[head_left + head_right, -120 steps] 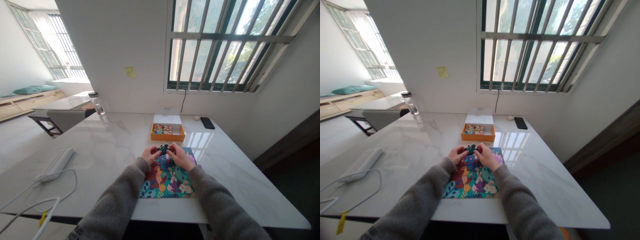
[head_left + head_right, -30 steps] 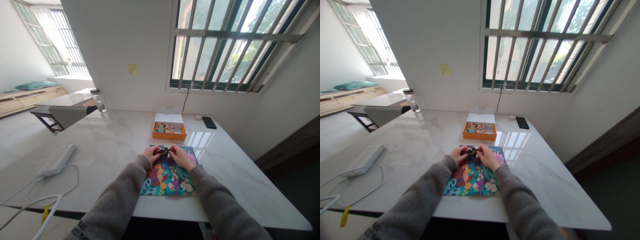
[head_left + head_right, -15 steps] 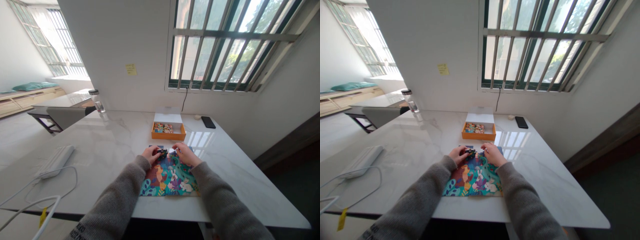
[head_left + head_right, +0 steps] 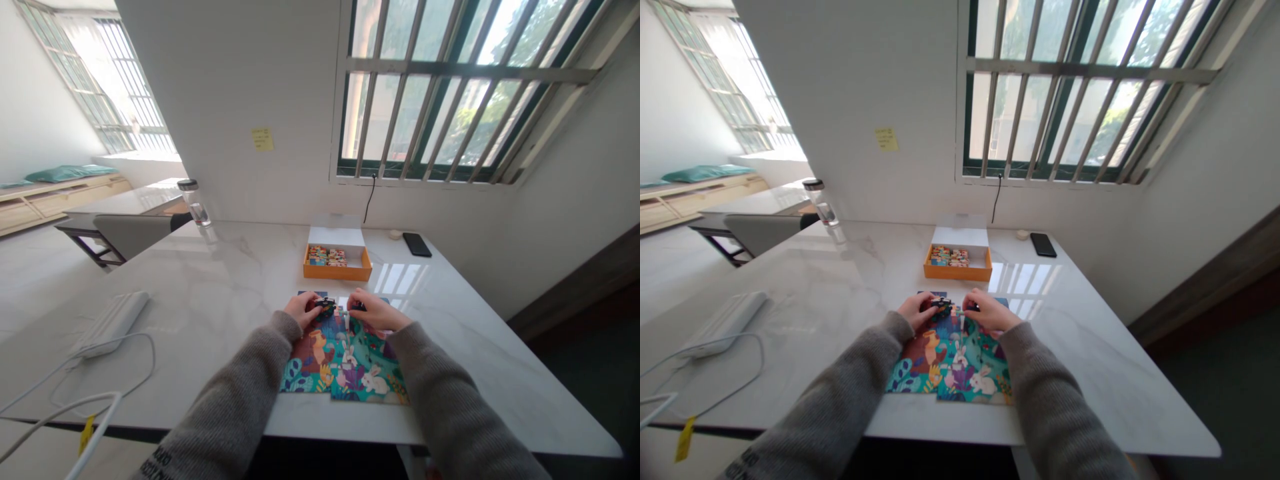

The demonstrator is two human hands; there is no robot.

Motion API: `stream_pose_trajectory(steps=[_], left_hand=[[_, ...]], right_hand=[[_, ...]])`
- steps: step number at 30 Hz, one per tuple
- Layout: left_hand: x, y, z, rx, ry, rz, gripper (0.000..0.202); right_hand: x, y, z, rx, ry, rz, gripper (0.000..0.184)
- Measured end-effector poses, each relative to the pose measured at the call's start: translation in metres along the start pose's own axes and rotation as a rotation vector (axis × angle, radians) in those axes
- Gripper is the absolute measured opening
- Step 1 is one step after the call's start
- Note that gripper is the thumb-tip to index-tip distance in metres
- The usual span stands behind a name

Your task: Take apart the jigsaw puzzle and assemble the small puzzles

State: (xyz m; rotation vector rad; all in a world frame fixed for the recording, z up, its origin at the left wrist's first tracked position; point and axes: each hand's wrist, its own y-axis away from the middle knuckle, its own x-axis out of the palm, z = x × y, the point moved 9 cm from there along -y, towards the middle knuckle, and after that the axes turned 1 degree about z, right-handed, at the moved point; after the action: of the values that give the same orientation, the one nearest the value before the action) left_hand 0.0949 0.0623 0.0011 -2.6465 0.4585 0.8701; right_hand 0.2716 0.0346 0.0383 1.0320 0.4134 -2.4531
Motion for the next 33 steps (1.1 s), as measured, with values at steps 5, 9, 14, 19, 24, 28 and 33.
stream_pose_trajectory(steps=[5, 9, 14, 19, 24, 28, 33], left_hand=[[0.000, 0.000, -0.001, -0.001, -0.025, 0.003, 0.020], [0.001, 0.000, -0.002, -0.005, -0.015, 0.013, 0.021], [0.002, -0.001, -0.001, -0.003, -0.012, 0.012, 0.020], [0.002, 0.000, 0.000, -0.004, -0.020, 0.015, 0.020], [0.003, 0.000, 0.001, 0.007, -0.023, 0.013, 0.022], [0.003, 0.000, 0.002, 0.011, -0.018, 0.015, 0.023], [0.001, 0.000, -0.003, 0.021, -0.021, 0.026, 0.024]], right_hand=[[-0.013, -0.002, -0.016, 0.030, -0.302, -0.161, 0.018], [-0.013, -0.004, -0.020, 0.047, -0.392, -0.283, 0.023], [-0.010, -0.002, -0.014, 0.100, -0.687, -0.342, 0.028], [-0.007, 0.004, -0.032, 0.287, -1.045, -0.373, 0.036], [-0.003, 0.002, -0.021, 0.240, -1.185, -0.268, 0.042], [0.007, -0.004, 0.000, 0.128, -1.024, -0.212, 0.048], [0.013, -0.009, 0.009, 0.045, -0.617, -0.299, 0.041]])
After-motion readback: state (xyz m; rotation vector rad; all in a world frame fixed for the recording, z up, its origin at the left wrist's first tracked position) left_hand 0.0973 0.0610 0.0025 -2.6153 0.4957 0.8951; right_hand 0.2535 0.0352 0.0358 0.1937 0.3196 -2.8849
